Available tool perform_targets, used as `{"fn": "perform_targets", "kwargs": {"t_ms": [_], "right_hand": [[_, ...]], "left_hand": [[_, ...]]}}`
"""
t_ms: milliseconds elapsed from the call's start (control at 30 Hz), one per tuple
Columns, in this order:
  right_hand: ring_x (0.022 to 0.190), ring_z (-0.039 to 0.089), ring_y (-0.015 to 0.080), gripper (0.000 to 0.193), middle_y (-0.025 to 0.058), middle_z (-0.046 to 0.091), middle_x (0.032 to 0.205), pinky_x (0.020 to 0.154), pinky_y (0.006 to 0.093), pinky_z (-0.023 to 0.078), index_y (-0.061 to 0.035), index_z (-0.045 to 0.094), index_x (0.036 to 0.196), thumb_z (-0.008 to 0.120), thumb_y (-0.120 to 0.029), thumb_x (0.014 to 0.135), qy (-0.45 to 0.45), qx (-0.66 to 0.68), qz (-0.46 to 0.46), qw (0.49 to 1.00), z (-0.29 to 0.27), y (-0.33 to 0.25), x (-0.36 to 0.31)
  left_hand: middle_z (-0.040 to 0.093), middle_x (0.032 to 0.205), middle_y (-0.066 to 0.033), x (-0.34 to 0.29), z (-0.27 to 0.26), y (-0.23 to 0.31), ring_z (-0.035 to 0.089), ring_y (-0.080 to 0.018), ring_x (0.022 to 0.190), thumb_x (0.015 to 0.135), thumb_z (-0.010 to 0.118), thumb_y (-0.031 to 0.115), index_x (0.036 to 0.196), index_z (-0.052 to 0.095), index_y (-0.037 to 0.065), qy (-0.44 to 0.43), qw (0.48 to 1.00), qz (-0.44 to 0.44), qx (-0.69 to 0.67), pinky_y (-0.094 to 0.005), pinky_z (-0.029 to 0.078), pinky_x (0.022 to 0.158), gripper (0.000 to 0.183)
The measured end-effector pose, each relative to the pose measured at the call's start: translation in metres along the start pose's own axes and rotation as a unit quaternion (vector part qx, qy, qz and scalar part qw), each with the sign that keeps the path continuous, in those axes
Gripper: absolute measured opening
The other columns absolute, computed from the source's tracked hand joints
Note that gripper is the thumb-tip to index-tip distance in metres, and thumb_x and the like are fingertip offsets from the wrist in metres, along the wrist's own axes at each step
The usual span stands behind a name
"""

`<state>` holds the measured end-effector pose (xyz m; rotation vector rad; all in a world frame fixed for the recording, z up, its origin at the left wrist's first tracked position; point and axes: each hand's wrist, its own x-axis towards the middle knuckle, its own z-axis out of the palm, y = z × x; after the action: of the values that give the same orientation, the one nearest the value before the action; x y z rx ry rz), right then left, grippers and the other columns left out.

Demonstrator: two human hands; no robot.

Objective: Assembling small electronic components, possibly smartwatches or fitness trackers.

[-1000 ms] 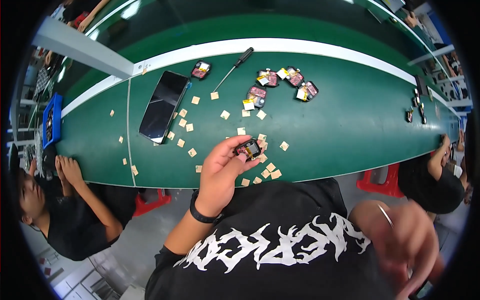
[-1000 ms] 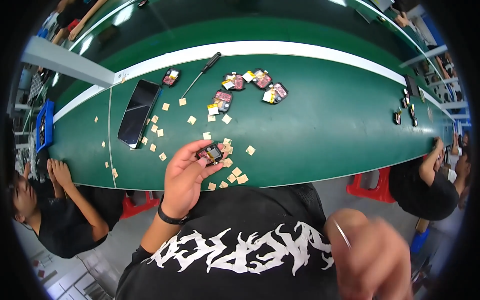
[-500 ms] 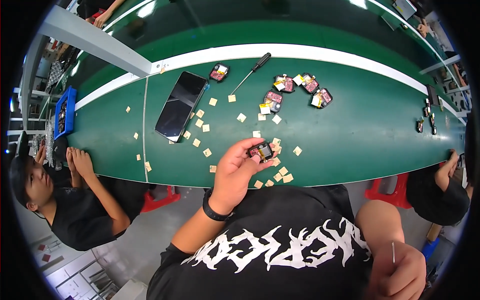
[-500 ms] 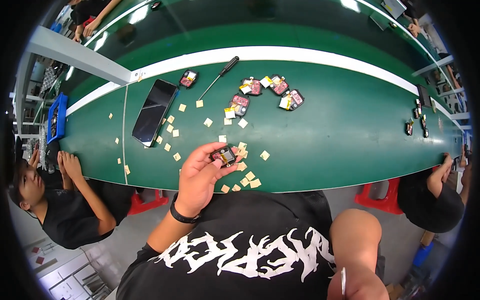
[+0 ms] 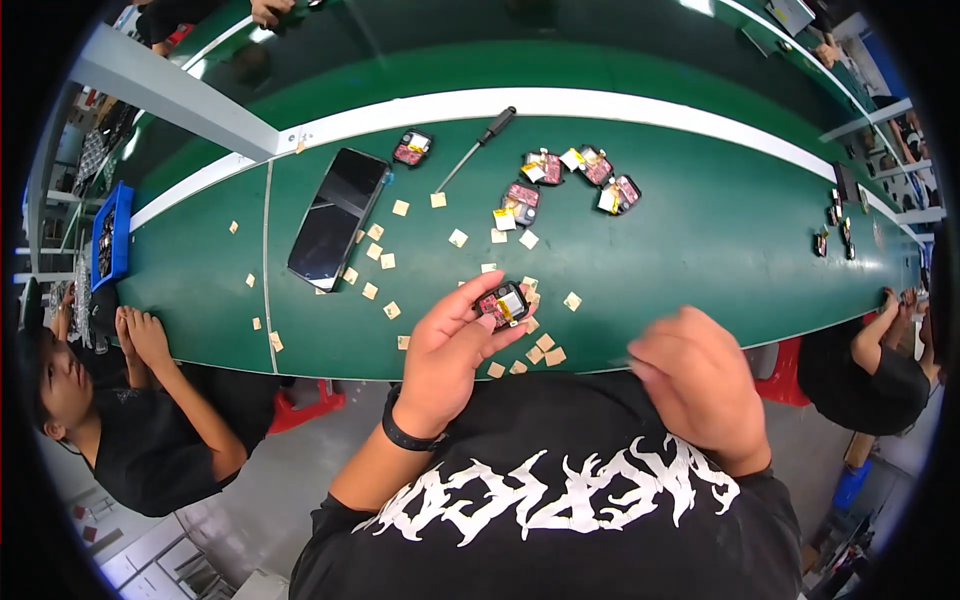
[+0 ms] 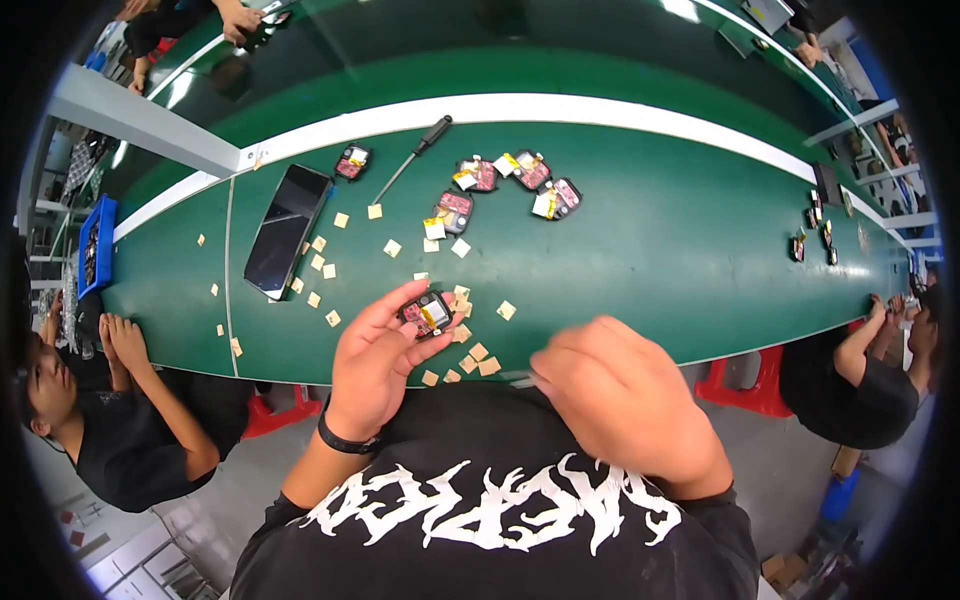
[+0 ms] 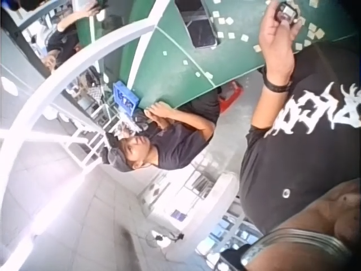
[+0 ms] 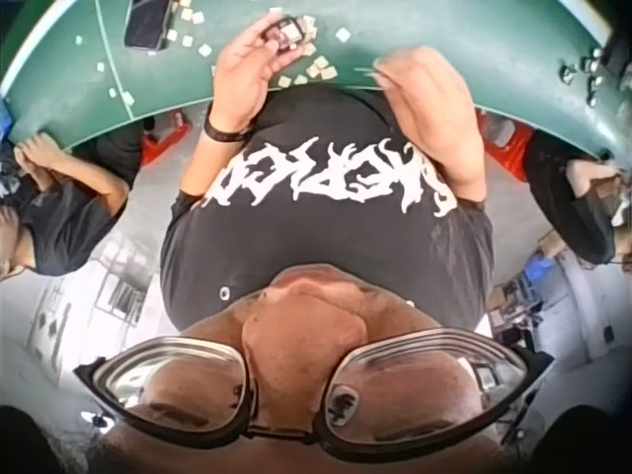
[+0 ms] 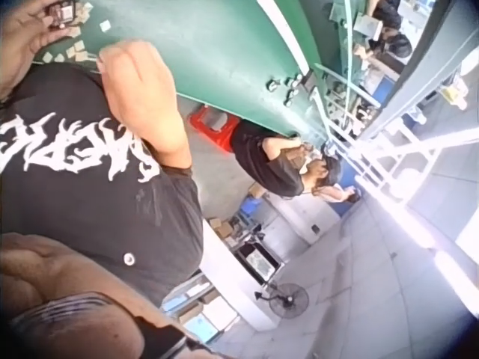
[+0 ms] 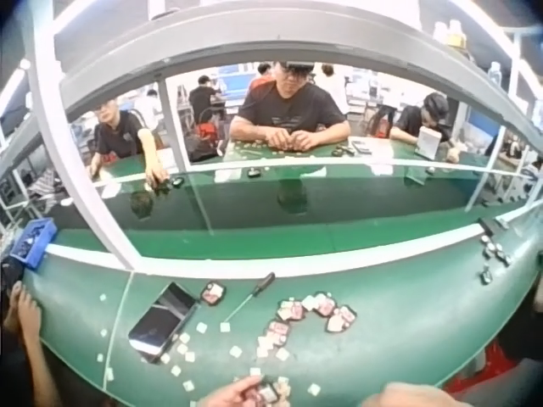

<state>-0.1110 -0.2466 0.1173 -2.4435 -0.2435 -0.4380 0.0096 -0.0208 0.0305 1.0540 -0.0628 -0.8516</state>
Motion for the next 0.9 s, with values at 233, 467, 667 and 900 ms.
{"fn": "perform_targets", "kwargs": {"t_ms": [233, 467, 667, 900], "right_hand": [[0.071, 0.064, 0.0212, 0.024, 0.0065, 0.068, 0.094, 0.059, 0.0333, 0.053, -0.0046, 0.067, 0.095, 0.075, -0.005, 0.071, -0.008, -0.068, -0.066, 0.995, 0.021, 0.017, -0.001], [0.073, 0.064, 0.0217, 0.027, 0.0097, 0.067, 0.095, 0.06, 0.0329, 0.054, -0.0023, 0.068, 0.094, 0.073, -0.007, 0.068, 0.034, -0.094, -0.117, 0.988, 0.027, 0.016, 0.004], [0.076, 0.063, 0.0211, 0.026, 0.0102, 0.065, 0.095, 0.06, 0.0316, 0.052, 0.0002, 0.068, 0.093, 0.072, -0.008, 0.068, 0.009, -0.138, -0.162, 0.977, 0.028, 0.015, 0.007], [0.076, 0.063, 0.0202, 0.023, 0.0101, 0.065, 0.095, 0.06, 0.0309, 0.052, 0.0017, 0.069, 0.092, 0.072, -0.007, 0.07, -0.022, -0.125, -0.175, 0.976, 0.028, 0.011, 0.009]], "left_hand": [[0.056, 0.142, -0.0269, -0.009, 0.021, 0.027, 0.06, -0.0396, 0.129, 0.102, 0.042, 0.0, 0.15, 0.041, -0.009, -0.054, 0.998, -0.006, 0.018, -0.0413, 0.055, 0.106, 0.048], [0.055, 0.144, -0.0184, -0.015, 0.024, 0.034, 0.058, -0.0255, 0.131, 0.106, 0.041, 0.0, 0.15, 0.043, -0.008, -0.107, 0.992, -0.002, 0.061, -0.042, 0.051, 0.11, 0.044], [0.054, 0.145, -0.0257, -0.02, 0.026, 0.03, 0.058, -0.0348, 0.132, 0.106, 0.045, 0.005, 0.149, 0.041, -0.009, -0.111, 0.989, 0.02, 0.094, -0.0435, 0.052, 0.109, 0.046], [0.053, 0.145, -0.0265, -0.02, 0.025, 0.029, 0.058, -0.0325, 0.132, 0.108, 0.045, 0.009, 0.149, 0.042, -0.008, -0.127, 0.987, -0.001, 0.098, -0.0442, 0.05, 0.11, 0.044]]}}
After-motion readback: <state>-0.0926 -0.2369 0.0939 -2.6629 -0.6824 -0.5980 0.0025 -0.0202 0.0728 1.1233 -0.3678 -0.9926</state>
